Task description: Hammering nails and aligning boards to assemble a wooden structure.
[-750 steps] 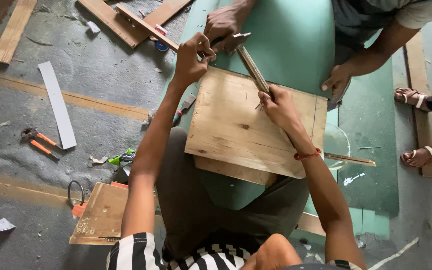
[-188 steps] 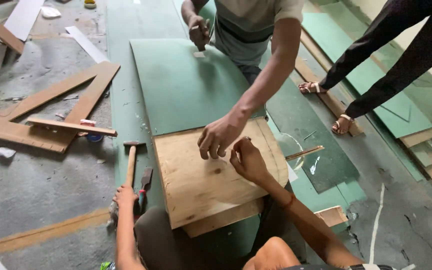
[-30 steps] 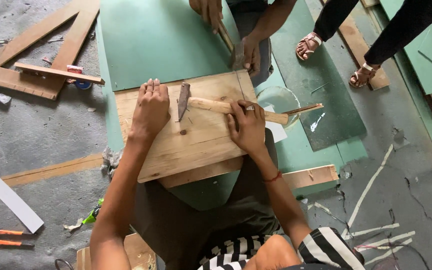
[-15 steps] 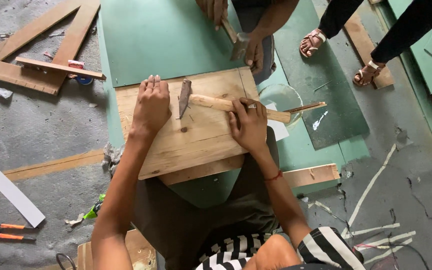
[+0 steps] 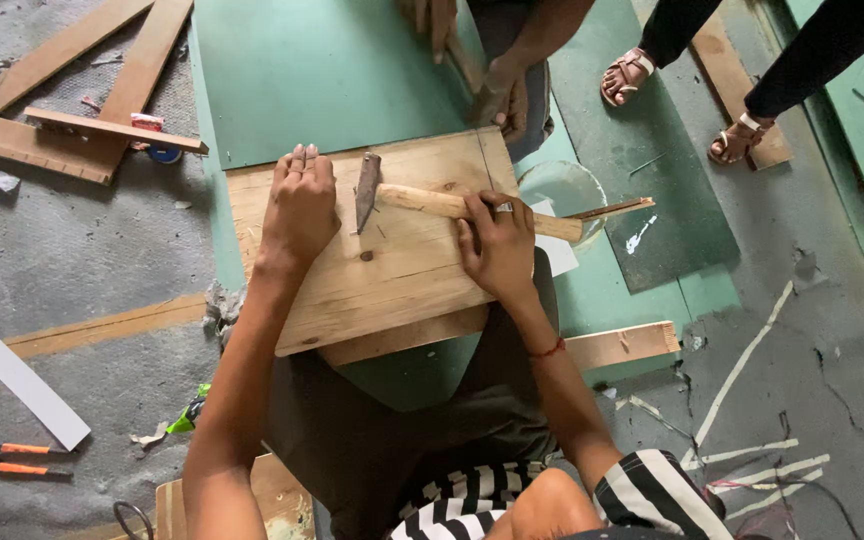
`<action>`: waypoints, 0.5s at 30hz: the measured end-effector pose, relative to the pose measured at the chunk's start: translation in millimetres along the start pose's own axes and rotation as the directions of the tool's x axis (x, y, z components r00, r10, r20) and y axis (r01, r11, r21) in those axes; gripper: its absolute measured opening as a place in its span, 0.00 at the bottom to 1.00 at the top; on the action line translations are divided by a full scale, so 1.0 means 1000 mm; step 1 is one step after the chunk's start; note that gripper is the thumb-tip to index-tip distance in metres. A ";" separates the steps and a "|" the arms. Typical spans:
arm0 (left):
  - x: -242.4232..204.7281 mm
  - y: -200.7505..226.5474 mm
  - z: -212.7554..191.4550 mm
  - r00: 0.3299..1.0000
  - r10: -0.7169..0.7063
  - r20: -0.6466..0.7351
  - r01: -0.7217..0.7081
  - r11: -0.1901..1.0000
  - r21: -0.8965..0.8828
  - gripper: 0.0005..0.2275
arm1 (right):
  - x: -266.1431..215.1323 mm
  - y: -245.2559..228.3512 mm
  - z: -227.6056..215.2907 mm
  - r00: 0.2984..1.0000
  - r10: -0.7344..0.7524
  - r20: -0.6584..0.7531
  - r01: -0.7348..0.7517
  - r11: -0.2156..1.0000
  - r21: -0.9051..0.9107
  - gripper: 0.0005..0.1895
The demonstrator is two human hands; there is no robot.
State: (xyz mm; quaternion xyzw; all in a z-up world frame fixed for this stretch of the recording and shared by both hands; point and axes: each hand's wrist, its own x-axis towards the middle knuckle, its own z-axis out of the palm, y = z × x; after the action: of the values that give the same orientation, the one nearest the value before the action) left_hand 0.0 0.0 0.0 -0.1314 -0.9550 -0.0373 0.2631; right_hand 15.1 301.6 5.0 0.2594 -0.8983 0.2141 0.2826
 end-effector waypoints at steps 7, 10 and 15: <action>-0.002 -0.005 0.012 1.000 0.004 0.012 -0.004 1.000 0.017 0.11 | -0.001 0.002 0.002 1.000 -0.004 -0.003 0.004 1.000 -0.007 0.20; -0.002 -0.003 0.009 1.000 0.004 0.016 -0.005 1.000 0.024 0.11 | -0.001 0.001 0.002 1.000 0.002 0.002 -0.002 1.000 -0.005 0.20; 0.000 -0.001 0.001 1.000 0.001 0.028 -0.002 1.000 0.029 0.12 | -0.003 0.003 0.004 1.000 0.000 -0.015 0.000 1.000 0.001 0.21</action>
State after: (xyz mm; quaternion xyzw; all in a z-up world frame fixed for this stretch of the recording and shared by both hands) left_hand -1.0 -0.5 -0.9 -0.1290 -0.9590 -0.0213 0.2516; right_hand 13.5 302.8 -0.7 0.2579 -0.8960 0.2165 0.2894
